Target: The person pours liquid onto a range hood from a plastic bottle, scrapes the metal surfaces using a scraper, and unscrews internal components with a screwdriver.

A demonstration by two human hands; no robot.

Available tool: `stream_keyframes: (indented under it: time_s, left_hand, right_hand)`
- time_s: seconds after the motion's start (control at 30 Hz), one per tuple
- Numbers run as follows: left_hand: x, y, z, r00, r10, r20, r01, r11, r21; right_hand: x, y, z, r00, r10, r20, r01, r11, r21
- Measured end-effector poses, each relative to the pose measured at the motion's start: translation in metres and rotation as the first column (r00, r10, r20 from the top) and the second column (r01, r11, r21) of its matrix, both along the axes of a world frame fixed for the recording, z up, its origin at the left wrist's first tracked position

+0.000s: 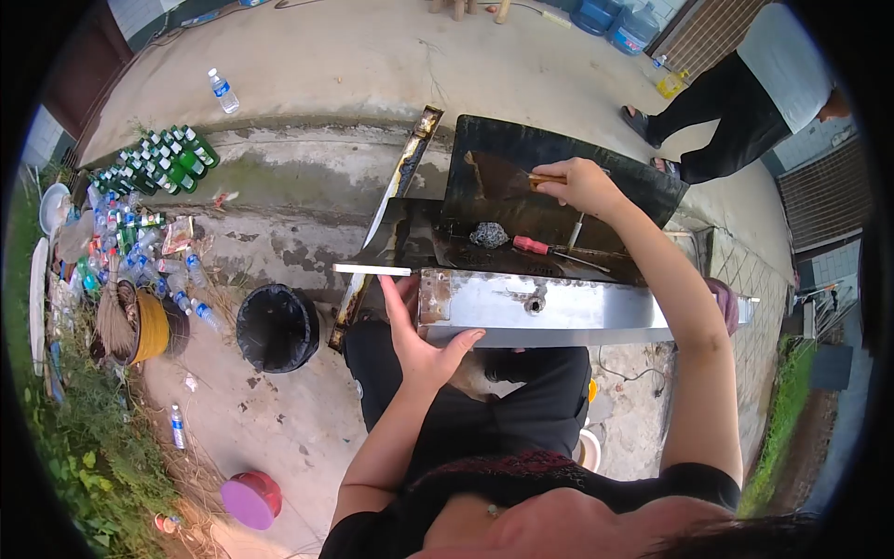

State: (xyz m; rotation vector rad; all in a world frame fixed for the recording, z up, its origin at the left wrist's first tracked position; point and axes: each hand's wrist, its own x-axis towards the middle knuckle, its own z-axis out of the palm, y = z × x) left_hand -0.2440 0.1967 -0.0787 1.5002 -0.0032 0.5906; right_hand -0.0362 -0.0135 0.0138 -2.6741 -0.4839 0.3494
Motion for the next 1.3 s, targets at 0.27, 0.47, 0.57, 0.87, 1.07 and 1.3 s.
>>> stream_keyframes:
  time_s: [0.27,0.47,0.57,0.87,1.07,1.3]
  left_hand:
    - [0.0,0.0,0.002,0.997,-0.025,0.073,0.027,0.999,-0.032]
    - [-0.004,0.008,0.007,0.996,0.086,0.01,-0.086,0.97,0.227]
    - [-0.006,0.019,0.026,0.979,0.201,-0.047,-0.186,0.958,0.216]
    - [0.084,0.094,0.107,0.959,-0.226,-0.171,0.145,0.91,-0.39]
    - [0.121,0.117,0.114,0.661,-0.75,-0.034,0.584,0.541,-0.605]
    - [0.124,0.098,0.124,0.913,-0.342,-0.222,0.37,0.924,0.096]
  right_hand:
    - [-0.111,0.034,0.051,0.872,0.016,-0.489,0.446,0.384,0.808]
    - [-0.114,0.059,0.021,0.888,0.242,-0.39,0.344,0.211,0.915]
    - [-0.11,0.056,0.021,0.895,0.224,-0.386,0.348,0.192,0.918]
    - [-0.109,0.053,0.024,0.933,0.154,-0.325,0.268,0.304,0.914]
    - [-0.106,0.056,0.022,0.938,0.112,-0.327,0.252,0.428,0.868]
    - [-0.106,0.057,0.019,0.943,0.036,-0.33,0.28,0.446,0.85]
